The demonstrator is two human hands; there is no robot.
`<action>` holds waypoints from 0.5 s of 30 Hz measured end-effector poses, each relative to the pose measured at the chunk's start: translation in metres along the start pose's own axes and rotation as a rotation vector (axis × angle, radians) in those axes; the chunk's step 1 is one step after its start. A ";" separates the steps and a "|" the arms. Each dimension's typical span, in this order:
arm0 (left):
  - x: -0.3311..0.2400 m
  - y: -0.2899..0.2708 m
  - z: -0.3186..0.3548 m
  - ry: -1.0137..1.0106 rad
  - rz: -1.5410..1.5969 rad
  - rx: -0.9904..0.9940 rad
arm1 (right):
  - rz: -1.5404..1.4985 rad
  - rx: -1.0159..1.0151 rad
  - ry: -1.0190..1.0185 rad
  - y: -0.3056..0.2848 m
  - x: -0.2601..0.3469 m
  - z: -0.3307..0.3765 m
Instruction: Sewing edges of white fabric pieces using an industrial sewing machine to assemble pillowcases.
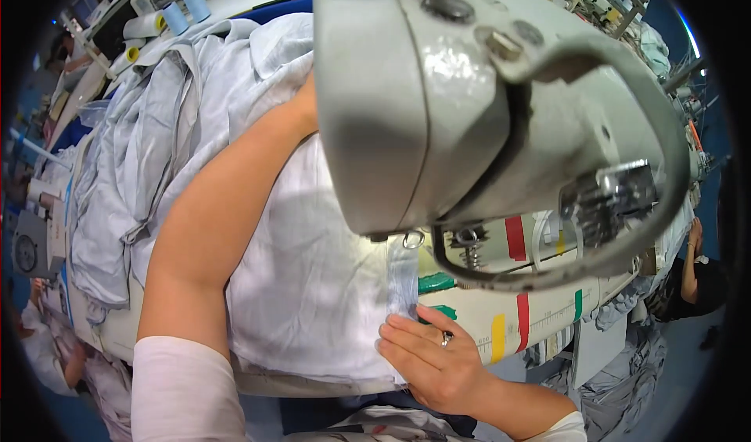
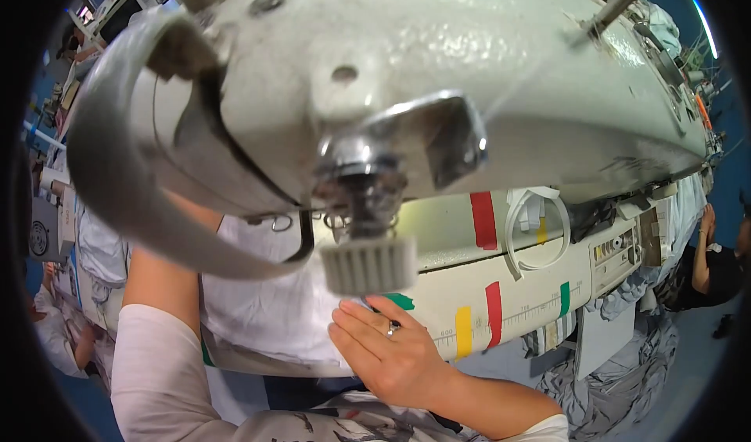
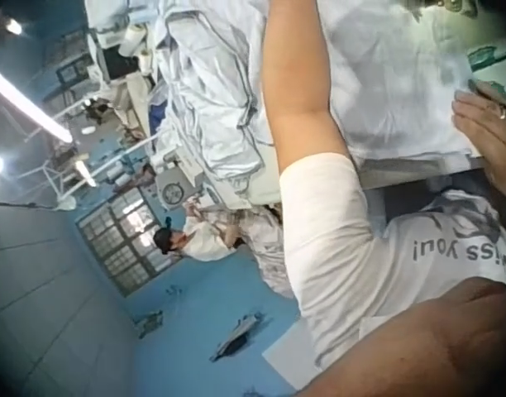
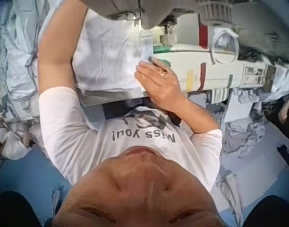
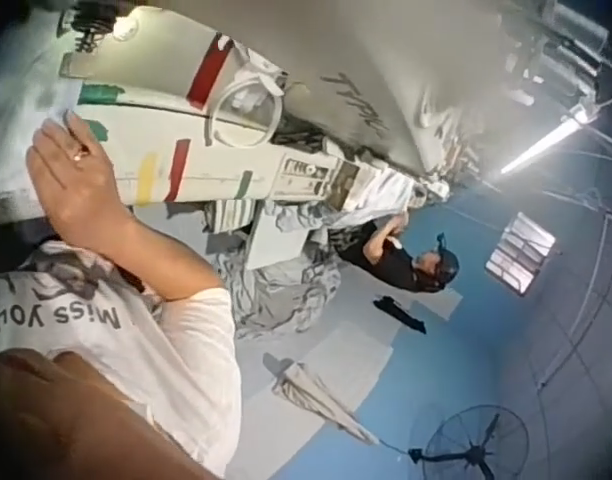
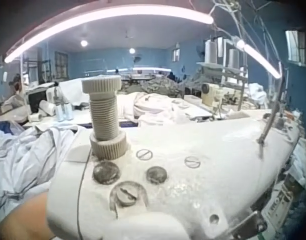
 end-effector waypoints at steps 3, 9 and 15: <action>0.021 0.002 -0.016 -0.026 0.037 -0.015 | -0.030 0.042 0.047 0.001 -0.012 -0.014; 0.045 -0.011 -0.030 -0.099 0.096 -0.058 | 0.002 0.014 0.079 0.003 -0.029 -0.037; -0.052 -0.014 0.059 -0.148 -0.345 0.046 | 0.188 0.062 0.104 0.003 -0.028 -0.023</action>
Point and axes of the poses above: each hand's wrist, its own z-axis away from the middle knuckle, its own y-axis out of the palm, x = y × z, the point moved 6 cm from there along -z, towards the middle knuckle, and after that the axes turned 3 degrees about x, right-handed, at the moved point
